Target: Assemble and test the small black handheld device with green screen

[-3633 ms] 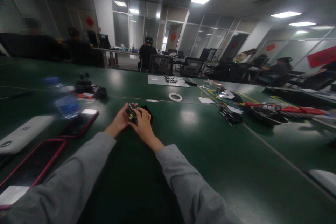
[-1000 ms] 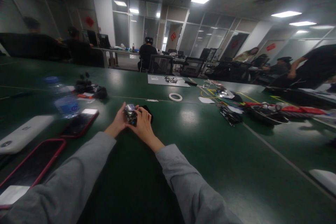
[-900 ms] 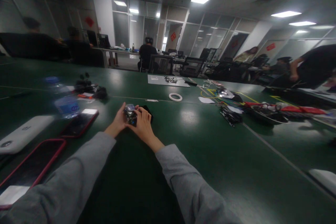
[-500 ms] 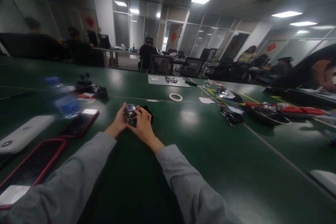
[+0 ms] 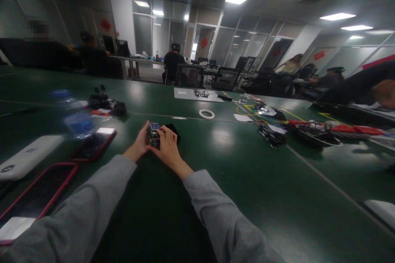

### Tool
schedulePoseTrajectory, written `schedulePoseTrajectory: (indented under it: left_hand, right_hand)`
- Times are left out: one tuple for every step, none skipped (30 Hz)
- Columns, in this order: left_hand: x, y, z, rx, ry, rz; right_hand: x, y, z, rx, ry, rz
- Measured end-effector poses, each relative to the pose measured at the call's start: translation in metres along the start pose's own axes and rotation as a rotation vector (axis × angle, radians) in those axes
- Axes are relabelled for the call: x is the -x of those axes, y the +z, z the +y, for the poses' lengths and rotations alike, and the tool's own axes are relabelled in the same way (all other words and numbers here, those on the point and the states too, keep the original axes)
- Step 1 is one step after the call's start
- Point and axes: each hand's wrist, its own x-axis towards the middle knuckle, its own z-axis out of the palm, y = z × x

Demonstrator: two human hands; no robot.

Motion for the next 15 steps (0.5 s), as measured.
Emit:
schedulePoseTrajectory:
  left_hand:
    - [-0.0003, -0.0003, 0.0000, -0.002, -0.002, -0.004]
    - [-0.0005, -0.0006, 0.0000, -0.005, -0.003, -0.009]
    - [-0.0006, -0.0007, 0.0001, -0.008, -0.002, -0.015]
    - [-0.0006, -0.0006, 0.0002, -0.011, 0.000, -0.021]
    - [-0.0005, -0.0004, 0.0002, -0.014, 0.000, -0.027]
    - [-0.0002, 0.0000, 0.0003, -0.017, 0.001, -0.030]
    - [0.0002, 0.0005, 0.0004, -0.021, 0.001, -0.031]
    - [0.0006, 0.0009, 0.0004, -0.025, 0.001, -0.028]
    - [0.0009, 0.0013, 0.0003, -0.029, 0.001, -0.023]
    - [0.0011, 0.0016, 0.0003, -0.032, 0.004, -0.017]
    - [0.0013, 0.0018, 0.0002, -0.034, 0.007, -0.010]
    - [0.0013, 0.0018, 0.0001, -0.036, 0.010, -0.004]
    - [0.0013, 0.0018, -0.0001, -0.036, 0.012, 0.001]
    - [0.0012, 0.0017, -0.0002, -0.036, 0.012, 0.004]
    - [0.0012, 0.0016, -0.0003, -0.035, 0.011, 0.003]
  right_hand:
    - [0.0000, 0.0005, 0.0002, -0.001, -0.002, 0.000]
    - [0.0001, 0.0009, 0.0004, -0.001, -0.003, 0.000]
    - [0.0002, 0.0014, 0.0005, 0.001, -0.004, 0.000]
    - [0.0004, 0.0018, 0.0007, 0.004, -0.005, -0.001]
    - [0.0006, 0.0021, 0.0008, 0.008, -0.005, -0.001]
    - [0.0007, 0.0022, 0.0009, 0.013, -0.005, 0.000]
    - [0.0009, 0.0022, 0.0009, 0.018, -0.007, 0.000]
    - [0.0010, 0.0022, 0.0009, 0.022, -0.009, -0.001]
    - [0.0010, 0.0021, 0.0009, 0.026, -0.011, -0.002]
    - [0.0010, 0.0019, 0.0009, 0.029, -0.011, -0.004]
    - [0.0010, 0.0018, 0.0010, 0.031, -0.011, -0.006]
    - [0.0011, 0.0017, 0.0011, 0.032, -0.011, -0.009]
    - [0.0011, 0.0017, 0.0012, 0.033, -0.011, -0.011]
    - [0.0012, 0.0018, 0.0014, 0.033, -0.011, -0.011]
    - [0.0012, 0.0019, 0.0015, 0.034, -0.012, -0.010]
